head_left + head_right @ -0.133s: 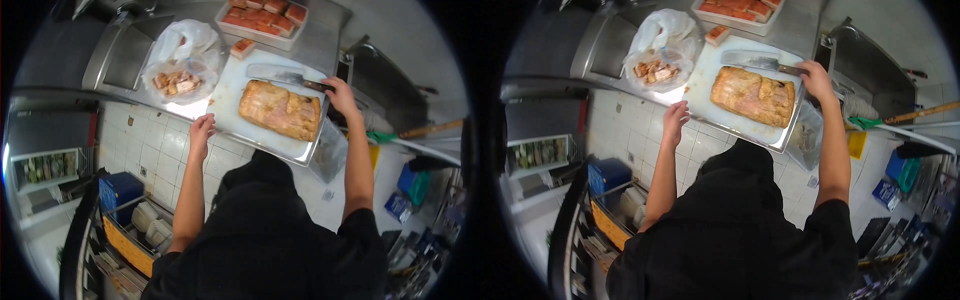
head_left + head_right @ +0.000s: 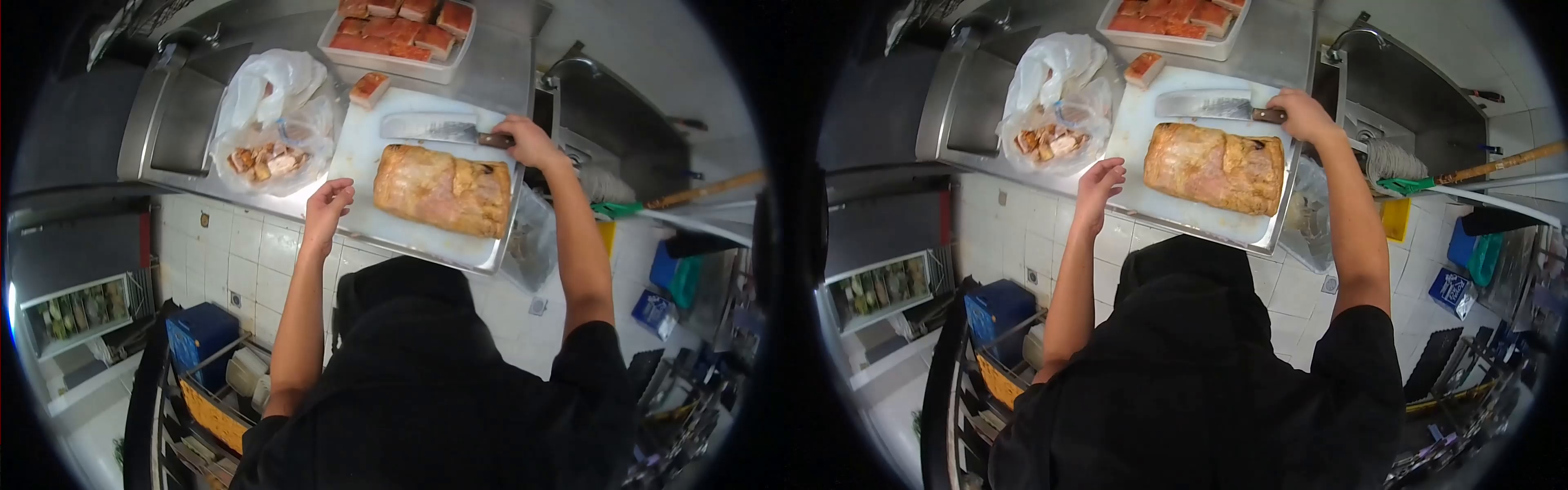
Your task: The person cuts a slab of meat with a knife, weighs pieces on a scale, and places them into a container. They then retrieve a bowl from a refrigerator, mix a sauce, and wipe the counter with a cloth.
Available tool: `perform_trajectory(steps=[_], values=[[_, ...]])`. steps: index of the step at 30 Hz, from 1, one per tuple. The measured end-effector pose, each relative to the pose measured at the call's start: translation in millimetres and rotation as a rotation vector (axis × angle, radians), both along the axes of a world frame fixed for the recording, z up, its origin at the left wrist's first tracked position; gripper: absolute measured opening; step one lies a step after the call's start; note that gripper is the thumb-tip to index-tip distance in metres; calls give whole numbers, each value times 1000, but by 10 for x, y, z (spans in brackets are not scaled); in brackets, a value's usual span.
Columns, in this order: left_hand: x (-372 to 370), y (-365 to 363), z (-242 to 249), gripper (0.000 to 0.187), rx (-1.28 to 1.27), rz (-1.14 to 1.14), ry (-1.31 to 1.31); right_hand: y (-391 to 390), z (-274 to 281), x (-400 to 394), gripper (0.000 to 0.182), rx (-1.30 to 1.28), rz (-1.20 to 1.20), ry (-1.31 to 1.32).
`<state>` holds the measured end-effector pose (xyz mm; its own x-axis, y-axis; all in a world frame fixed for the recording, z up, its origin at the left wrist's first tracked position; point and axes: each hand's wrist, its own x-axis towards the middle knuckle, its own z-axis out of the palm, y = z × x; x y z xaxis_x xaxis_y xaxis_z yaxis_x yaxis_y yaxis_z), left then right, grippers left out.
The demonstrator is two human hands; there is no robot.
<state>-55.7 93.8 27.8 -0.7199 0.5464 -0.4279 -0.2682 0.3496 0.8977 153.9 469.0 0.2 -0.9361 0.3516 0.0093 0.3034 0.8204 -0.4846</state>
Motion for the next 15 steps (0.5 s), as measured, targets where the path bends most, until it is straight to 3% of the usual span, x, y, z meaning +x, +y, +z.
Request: perform_trajectory(steps=[3, 5, 6, 8, 11, 15], values=[[60, 196, 53, 45, -72, -115, -71, -155, -27, 57, 35, 2, 101, -57], [65, 465, 69, 64, -182, -308, -98, -182, 23, -53, 31, -58, 47, -243], [56, 559, 38, 64, -187, -333, -90, -199, 50, -52, 22, -23, 18, -190], [20, 759, -98, 76, -191, -501, -91, -257, 236, 3, 21, -20, -132, -231], [-45, 853, -346, 76, -85, -571, -41, -451, 453, 320, 27, -29, -276, -317], [-38, 893, -226, 66, -112, -588, -113, -1356, 728, 722, 35, -375, -567, -60]])
